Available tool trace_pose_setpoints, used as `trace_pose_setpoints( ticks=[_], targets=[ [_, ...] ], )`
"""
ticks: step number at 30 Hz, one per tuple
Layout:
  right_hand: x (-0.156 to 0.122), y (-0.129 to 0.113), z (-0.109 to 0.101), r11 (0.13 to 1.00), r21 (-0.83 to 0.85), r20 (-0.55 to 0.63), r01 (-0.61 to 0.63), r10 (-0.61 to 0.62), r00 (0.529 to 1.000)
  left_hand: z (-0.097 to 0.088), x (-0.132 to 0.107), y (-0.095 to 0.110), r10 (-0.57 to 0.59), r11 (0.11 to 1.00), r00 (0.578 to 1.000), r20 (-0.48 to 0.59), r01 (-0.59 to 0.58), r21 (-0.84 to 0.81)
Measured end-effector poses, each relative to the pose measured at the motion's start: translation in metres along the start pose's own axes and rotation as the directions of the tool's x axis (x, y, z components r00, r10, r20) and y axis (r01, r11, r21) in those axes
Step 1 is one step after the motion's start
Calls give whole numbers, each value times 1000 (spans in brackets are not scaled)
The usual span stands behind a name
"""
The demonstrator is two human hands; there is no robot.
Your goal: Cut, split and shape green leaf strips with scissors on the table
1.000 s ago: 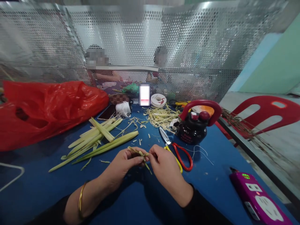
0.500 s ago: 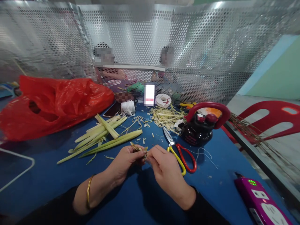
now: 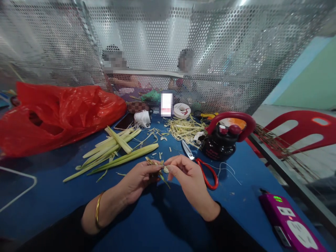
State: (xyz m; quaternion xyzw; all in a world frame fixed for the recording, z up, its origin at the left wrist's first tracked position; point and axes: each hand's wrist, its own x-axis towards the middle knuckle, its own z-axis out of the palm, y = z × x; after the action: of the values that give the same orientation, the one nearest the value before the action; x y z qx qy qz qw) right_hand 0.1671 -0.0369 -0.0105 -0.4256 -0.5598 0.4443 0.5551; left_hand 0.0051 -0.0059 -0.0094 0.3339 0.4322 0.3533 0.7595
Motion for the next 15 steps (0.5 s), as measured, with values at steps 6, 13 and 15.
trace_pose_setpoints(
  ticks=[6, 13, 15],
  targets=[
    [-2, 2, 4, 939, 297, 45, -174, 169, 985, -1, -1, 0, -53, 993, 996, 78, 61, -98],
    [0, 1, 4, 946, 79, 4, -315, 315, 949, -3, 0, -2, -95, 992, 988, 119, 103, -67],
    [1, 0, 5, 942, 35, 1, -333, 333, 943, -4, 1, -4, -98, 993, 983, 156, 106, -44]
  ],
)
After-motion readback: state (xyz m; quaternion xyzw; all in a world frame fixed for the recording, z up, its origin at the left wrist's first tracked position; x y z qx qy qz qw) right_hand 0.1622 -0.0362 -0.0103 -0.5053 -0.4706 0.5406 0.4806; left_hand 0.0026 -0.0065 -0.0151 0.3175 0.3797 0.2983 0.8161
